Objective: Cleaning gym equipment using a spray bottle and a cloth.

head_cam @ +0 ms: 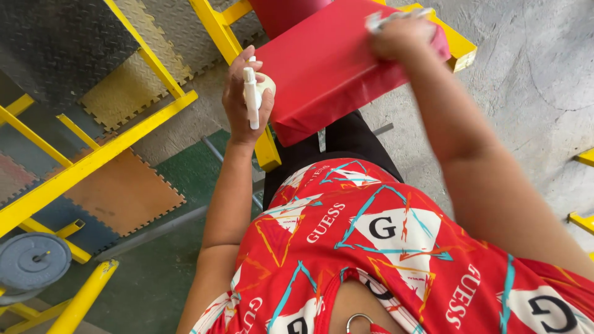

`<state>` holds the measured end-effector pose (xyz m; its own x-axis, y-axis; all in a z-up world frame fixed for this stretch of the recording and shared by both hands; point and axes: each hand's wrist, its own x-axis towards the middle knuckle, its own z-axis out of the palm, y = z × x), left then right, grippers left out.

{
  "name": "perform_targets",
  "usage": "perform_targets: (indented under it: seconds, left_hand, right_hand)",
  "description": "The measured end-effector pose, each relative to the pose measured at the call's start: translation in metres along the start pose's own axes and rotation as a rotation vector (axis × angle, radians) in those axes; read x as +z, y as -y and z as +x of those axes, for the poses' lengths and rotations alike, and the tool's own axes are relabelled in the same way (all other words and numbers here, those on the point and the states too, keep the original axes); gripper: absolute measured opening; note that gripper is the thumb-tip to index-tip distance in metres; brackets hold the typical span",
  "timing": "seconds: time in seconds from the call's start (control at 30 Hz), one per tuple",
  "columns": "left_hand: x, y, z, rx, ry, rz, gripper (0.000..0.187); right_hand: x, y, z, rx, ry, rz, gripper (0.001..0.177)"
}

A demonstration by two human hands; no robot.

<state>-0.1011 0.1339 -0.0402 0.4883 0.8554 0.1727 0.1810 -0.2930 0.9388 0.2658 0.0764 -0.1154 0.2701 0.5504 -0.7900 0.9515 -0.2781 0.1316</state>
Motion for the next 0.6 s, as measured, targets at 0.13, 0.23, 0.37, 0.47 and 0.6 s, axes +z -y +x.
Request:
perform_targets:
  seconds: [0.13,0.23,0.37,0.47,0.6]
  left_hand:
    - [0.009,-0.022,0.006,0.062,-0.087,0.056,0.037]
    - [0.011,-0.036,0.009,0.024,-0.099,0.026,0.040]
    - [0.032,-0.044,0.020,0.092,-0.117,0.006,0.047]
    - [0.054,-0.049,0.021,0.085,-0.082,0.029,0.041]
    - [0.083,-0.072,0.020,0.055,-0.054,0.001,0.040]
  right_hand:
    - [-0.024,0.117,-0.052,-0.072,0.159,0.167,0.051]
    - [-0.005,0.153,-0.070,-0.392,0.062,0.158,0.047]
    - [0.020,0.109,-0.042,-0.530,-0.055,0.217,0.042]
    - [-0.013,0.017,-0.033,-0.158,0.047,0.081,0.042]
    - [0.009,-0.050,-0.029,-0.099,-0.063,0.095,0.046]
